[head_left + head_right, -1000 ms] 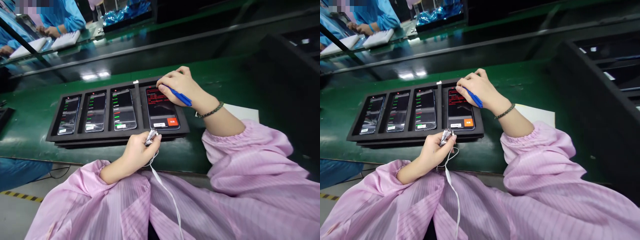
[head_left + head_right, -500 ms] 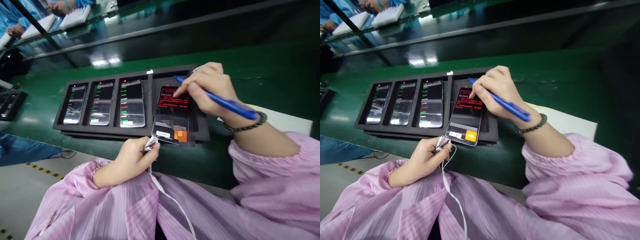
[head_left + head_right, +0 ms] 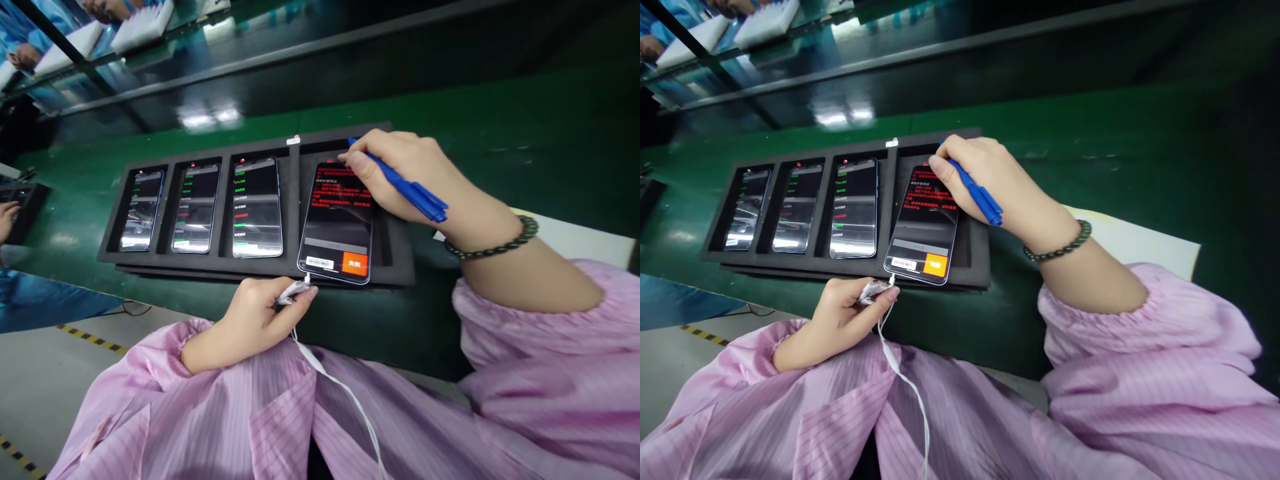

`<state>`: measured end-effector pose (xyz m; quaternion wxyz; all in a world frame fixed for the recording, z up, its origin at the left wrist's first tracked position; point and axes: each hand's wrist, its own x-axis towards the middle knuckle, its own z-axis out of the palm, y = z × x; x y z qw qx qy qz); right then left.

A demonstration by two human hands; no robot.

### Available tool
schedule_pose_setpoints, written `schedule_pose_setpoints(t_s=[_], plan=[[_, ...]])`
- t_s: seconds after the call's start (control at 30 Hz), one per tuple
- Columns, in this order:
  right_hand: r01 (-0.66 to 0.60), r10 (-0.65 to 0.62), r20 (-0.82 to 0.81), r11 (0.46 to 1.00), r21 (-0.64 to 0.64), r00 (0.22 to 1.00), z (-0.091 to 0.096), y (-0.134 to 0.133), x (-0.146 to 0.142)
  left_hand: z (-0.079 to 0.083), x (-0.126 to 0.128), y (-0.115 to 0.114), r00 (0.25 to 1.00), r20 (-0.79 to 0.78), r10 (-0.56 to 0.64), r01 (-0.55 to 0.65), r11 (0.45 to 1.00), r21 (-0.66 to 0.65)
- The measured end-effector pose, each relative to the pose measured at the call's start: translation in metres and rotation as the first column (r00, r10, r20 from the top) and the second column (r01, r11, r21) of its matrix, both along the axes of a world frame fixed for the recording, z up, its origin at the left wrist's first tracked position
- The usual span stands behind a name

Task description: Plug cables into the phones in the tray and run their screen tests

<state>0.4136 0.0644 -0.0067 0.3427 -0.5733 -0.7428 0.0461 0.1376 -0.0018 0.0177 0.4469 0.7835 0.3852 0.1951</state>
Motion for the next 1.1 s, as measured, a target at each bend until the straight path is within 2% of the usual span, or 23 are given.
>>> schedule_pose_setpoints(t_s=[0.07, 0.13, 0.2, 0.3, 0.37, 0.47, 0.67, 0.77, 0.83, 0.87, 0.9, 0.93, 1.0, 1.03, 1.07, 1.1], plan=[[0.022, -0.022, -0.009, 0.999, -0.037, 1.0, 0.002, -0.002, -0.005, 0.0, 0.003, 0.0, 0.999, 0.037, -0.009, 0.015, 0.988, -0.151], [0.03, -0.03, -0.003, 0.998, -0.06, 1.0, 0.005, -0.006, -0.007, 0.0, 0.007, 0.0, 0.996, 0.085, 0.026, 0.005, 0.94, -0.34], [0.03, -0.032, -0.029, 0.997, -0.076, 0.999, 0.006, -0.009, -0.008, -0.001, 0.01, -0.001, 0.989, 0.131, 0.073, 0.011, 0.839, -0.544], [0.009, -0.017, -0.096, 0.997, -0.076, 0.995, 0.004, -0.01, -0.006, -0.004, 0.015, -0.005, 0.969, 0.177, 0.172, 0.028, 0.637, -0.77], [-0.015, 0.009, -0.128, 0.999, -0.049, 0.992, 0.002, -0.01, -0.005, -0.006, 0.018, -0.008, 0.95, 0.183, 0.255, 0.013, 0.551, -0.835], [-0.067, 0.065, -0.175, 0.998, -0.009, 0.982, -0.001, -0.009, -0.004, -0.008, 0.021, -0.013, 0.927, 0.175, 0.333, -0.007, 0.479, -0.878], [-0.098, 0.107, -0.18, 0.993, 0.06, 0.978, -0.004, -0.007, -0.002, -0.006, 0.022, -0.015, 0.912, 0.181, 0.367, 0.026, 0.389, -0.921], [-0.087, 0.094, -0.159, 0.995, 0.049, 0.983, -0.006, -0.005, 0.001, -0.008, 0.022, -0.011, 0.91, 0.196, 0.367, 0.05, 0.37, -0.928], [-0.074, 0.075, -0.136, 0.997, 0.018, 0.988, -0.005, -0.004, 0.002, -0.011, 0.02, -0.007, 0.923, 0.224, 0.314, 0.093, 0.381, -0.92], [-0.07, 0.069, -0.129, 0.998, -0.001, 0.989, -0.005, -0.004, 0.003, -0.012, 0.018, -0.005, 0.932, 0.243, 0.269, 0.119, 0.405, -0.906], [-0.072, 0.069, -0.133, 0.997, -0.019, 0.989, -0.003, -0.004, 0.003, -0.013, 0.016, -0.003, 0.942, 0.259, 0.212, 0.14, 0.452, -0.881], [-0.079, 0.074, -0.15, 0.996, -0.031, 0.986, -0.002, -0.004, 0.003, -0.013, 0.012, -0.001, 0.952, 0.265, 0.149, 0.151, 0.524, -0.838], [-0.083, 0.075, -0.221, 0.996, -0.029, 0.973, 0.0, -0.005, 0.002, -0.009, 0.0, -0.001, 0.969, 0.238, 0.064, 0.114, 0.739, -0.664], [-0.076, 0.071, -0.269, 0.997, -0.01, 0.961, 0.0, -0.004, 0.002, -0.005, -0.007, -0.001, 0.975, 0.218, 0.047, 0.075, 0.852, -0.518], [-0.062, 0.068, -0.325, 0.998, 0.029, 0.943, -0.001, -0.004, 0.002, 0.0, -0.015, -0.003, 0.979, 0.203, 0.028, 0.046, 0.936, -0.348], [-0.035, 0.065, -0.385, 0.996, 0.084, 0.921, -0.003, -0.002, 0.002, 0.006, -0.024, -0.004, 0.98, 0.2, -0.005, 0.042, 0.982, -0.184]])
